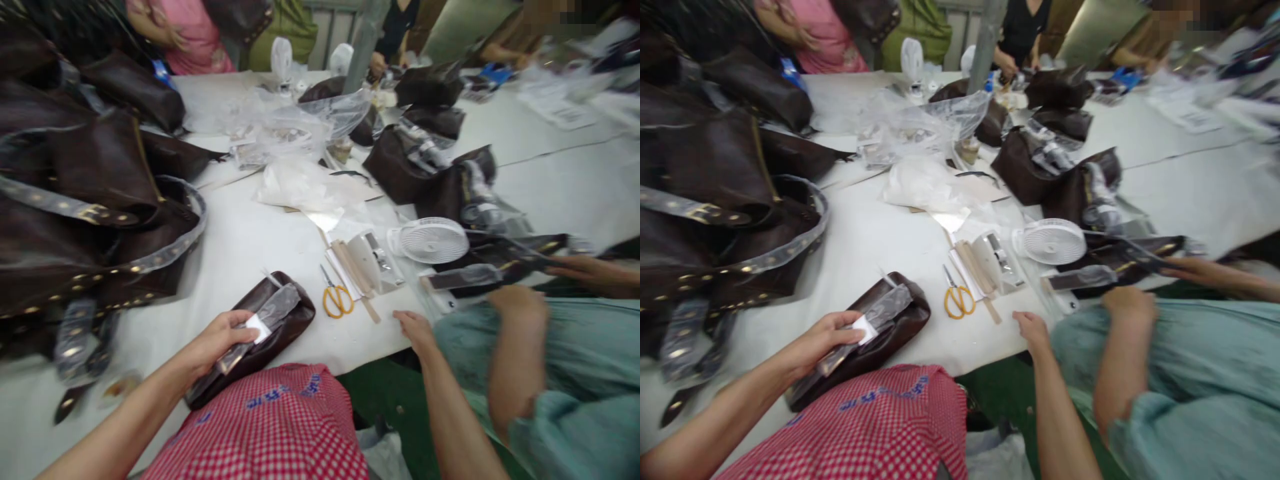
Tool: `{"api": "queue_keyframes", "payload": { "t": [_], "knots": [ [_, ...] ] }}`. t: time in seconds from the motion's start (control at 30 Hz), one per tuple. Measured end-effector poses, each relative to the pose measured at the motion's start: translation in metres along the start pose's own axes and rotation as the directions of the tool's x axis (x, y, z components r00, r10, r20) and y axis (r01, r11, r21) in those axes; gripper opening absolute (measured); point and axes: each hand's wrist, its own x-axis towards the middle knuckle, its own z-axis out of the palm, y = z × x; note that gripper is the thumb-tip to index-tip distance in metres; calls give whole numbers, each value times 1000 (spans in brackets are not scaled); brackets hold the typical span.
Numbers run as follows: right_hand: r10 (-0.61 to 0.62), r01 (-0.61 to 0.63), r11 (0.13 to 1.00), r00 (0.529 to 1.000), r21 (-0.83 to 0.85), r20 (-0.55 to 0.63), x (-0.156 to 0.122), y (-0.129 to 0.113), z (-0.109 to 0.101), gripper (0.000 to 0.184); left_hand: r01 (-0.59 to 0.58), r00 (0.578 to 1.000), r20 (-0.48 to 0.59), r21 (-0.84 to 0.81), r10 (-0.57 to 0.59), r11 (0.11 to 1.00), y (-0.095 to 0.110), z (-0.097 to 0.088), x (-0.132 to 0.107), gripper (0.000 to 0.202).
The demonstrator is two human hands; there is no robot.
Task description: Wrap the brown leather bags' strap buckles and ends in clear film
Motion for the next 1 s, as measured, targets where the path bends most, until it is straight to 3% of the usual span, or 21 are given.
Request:
{"api": "queue_keyframes", "payload": {
  "t": [0.1, 0.17, 0.2, 0.23, 0.3, 0.37, 0.53, 0.67, 1.0],
  "knots": [
    [-127, 69, 930, 982, 361, 141, -49, -49, 19, 37, -49, 998, -46, -3, 49, 999, -2, 7, 2, 35],
    [-310, -8, 627, 915, 779, 259, -89, -96, 24, 36, -68, 995, -75, 13, 68, 998, -4, 13, 3, 33],
    [-388, -62, 528, 870, 847, 305, -108, -120, 25, 34, -81, 992, -91, 26, 83, 996, -5, 15, 3, 32],
    [-446, -87, 485, 831, 870, 332, -126, -143, 26, 32, -102, 989, -105, 42, 106, 994, -6, 17, 3, 31],
    [-490, -87, 498, 792, 863, 363, -153, -178, 30, 30, -168, 977, -120, 78, 176, 983, -9, 20, 2, 29],
    [-466, -69, 556, 799, 828, 380, -168, -197, 37, 30, -227, 963, -119, 114, 240, 967, -13, 20, 2, 26],
    [-387, -49, 624, 847, 780, 363, -172, -195, 58, 32, -312, 941, -96, 136, 326, 940, -23, 15, 6, 20],
    [-366, -34, 640, 865, 768, 344, -172, -190, 70, 36, -308, 942, -95, 144, 323, 940, -23, 14, 6, 20],
    [-322, 28, 673, 911, 739, 258, -172, -201, 75, 38, -304, 947, -71, 120, 314, 945, -19, 15, 4, 22]
  ]
}}
